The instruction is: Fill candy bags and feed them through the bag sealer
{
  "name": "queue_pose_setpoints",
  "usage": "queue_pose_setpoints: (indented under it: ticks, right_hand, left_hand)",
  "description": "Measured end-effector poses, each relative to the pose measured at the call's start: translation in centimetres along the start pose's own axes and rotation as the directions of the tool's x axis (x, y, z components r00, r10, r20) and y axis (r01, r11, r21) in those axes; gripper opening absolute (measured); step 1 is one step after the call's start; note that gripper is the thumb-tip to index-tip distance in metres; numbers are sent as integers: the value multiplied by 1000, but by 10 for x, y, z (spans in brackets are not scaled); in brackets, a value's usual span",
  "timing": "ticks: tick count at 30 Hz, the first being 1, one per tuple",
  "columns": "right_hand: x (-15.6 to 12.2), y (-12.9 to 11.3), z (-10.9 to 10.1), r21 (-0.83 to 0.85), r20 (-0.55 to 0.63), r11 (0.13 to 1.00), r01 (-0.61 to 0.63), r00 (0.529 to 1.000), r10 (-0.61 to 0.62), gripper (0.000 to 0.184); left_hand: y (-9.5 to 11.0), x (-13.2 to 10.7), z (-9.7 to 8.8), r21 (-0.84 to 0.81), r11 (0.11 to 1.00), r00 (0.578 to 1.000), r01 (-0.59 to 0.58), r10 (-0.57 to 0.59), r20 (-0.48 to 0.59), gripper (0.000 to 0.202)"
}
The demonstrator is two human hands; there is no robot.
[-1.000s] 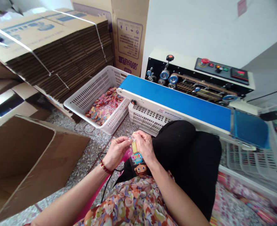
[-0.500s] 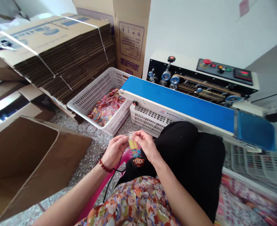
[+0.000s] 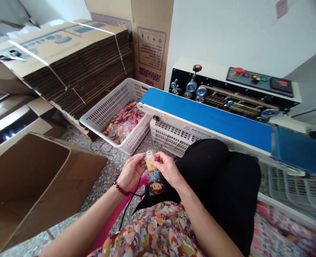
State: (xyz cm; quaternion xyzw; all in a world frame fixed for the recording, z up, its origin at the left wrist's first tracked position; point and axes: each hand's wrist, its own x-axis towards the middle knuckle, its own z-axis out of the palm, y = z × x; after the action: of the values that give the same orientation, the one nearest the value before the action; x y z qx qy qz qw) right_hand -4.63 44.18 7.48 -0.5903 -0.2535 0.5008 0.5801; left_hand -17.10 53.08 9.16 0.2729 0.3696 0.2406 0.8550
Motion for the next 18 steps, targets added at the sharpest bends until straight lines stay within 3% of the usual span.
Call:
queue_pose_setpoints:
  ticks: [7, 12, 18]
  right_hand:
    - [0, 1, 0, 23, 31, 999, -30, 999, 29, 17]
    - [0, 2, -1, 15, 45, 999, -44, 998, 43, 16]
    - [0, 4, -1, -12, 62, 998, -62, 996, 62, 17]
  left_hand:
    - [5, 3, -2, 208, 978, 998, -15, 2, 62, 30]
    - [5, 6, -5, 194, 981, 1000, 1, -4, 18, 19]
    - [6, 6, -4, 206, 978, 998, -42, 50, -33, 23]
